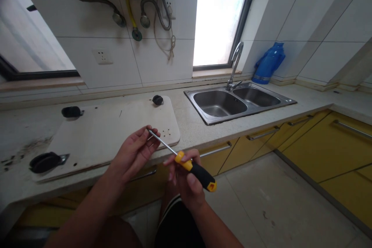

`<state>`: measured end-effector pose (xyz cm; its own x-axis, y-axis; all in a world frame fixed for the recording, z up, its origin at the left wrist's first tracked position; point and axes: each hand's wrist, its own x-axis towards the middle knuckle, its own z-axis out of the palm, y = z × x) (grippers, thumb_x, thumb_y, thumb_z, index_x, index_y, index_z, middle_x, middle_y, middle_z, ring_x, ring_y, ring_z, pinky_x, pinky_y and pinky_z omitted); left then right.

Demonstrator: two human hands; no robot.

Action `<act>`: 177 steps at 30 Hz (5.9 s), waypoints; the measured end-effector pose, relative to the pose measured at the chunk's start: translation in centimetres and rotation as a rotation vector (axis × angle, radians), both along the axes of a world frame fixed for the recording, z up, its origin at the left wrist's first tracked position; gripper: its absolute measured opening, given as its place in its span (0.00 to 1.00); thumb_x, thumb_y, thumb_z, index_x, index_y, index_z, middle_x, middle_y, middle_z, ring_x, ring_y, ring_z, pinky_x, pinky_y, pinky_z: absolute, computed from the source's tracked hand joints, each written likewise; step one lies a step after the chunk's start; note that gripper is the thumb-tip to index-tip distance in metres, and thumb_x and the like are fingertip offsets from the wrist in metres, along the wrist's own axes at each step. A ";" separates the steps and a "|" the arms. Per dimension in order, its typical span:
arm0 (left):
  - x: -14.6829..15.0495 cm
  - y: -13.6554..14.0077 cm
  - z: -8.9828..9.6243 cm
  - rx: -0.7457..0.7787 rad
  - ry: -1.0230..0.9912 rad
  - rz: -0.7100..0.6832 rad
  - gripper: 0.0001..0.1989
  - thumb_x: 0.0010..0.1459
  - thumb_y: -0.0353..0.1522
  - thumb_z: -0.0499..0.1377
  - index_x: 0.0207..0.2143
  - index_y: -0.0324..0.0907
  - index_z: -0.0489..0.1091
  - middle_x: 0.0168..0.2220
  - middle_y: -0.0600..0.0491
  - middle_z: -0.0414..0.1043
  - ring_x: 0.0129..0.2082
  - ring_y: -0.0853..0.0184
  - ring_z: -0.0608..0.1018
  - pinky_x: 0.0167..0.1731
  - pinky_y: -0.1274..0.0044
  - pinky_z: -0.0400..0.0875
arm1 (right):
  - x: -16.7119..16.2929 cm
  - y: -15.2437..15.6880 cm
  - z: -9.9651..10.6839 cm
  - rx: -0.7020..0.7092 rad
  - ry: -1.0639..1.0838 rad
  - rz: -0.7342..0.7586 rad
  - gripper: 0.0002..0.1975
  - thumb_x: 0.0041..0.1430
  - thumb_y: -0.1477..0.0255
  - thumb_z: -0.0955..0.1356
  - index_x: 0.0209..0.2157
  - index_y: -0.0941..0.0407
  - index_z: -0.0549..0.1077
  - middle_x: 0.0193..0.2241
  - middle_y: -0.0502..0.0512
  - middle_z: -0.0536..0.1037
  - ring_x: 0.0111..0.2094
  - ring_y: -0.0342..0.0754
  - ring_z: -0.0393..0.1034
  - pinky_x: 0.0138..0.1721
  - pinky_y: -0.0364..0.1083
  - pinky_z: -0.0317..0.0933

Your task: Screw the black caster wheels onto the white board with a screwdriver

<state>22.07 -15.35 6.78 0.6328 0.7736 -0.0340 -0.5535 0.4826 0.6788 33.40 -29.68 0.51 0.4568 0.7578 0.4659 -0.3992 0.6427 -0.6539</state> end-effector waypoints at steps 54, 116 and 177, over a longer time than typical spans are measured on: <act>7.2 19.0 -1.3 1.405 1.299 0.610 0.19 0.58 0.41 0.68 0.51 0.47 0.78 0.46 0.46 0.85 0.45 0.49 0.83 0.49 0.61 0.78 | 13.3 35.6 13.8 -0.131 -1.102 -0.772 0.41 0.71 0.33 0.58 0.39 0.57 0.78 0.30 0.55 0.71 0.46 0.56 0.78 0.52 0.56 0.68; 7.6 18.6 -1.9 1.466 1.247 0.596 0.18 0.62 0.33 0.67 0.55 0.45 0.76 0.51 0.44 0.84 0.51 0.45 0.83 0.53 0.56 0.77 | 13.7 31.6 14.6 0.204 -1.021 -0.649 0.16 0.69 0.68 0.72 0.57 0.48 0.78 0.54 0.58 0.77 0.55 0.52 0.74 0.54 0.52 0.75; 7.6 18.2 -1.7 1.495 1.243 0.620 0.15 0.67 0.36 0.66 0.55 0.46 0.75 0.51 0.46 0.84 0.50 0.49 0.81 0.53 0.58 0.76 | 15.4 29.2 17.2 0.112 -1.239 -0.487 0.21 0.74 0.61 0.70 0.64 0.49 0.81 0.46 0.55 0.82 0.47 0.50 0.76 0.52 0.52 0.75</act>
<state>29.67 2.82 5.08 0.4692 0.6616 0.5849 0.5895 -0.7279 0.3503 48.84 -0.50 17.72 -0.0994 0.5700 0.8156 0.6994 0.6230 -0.3502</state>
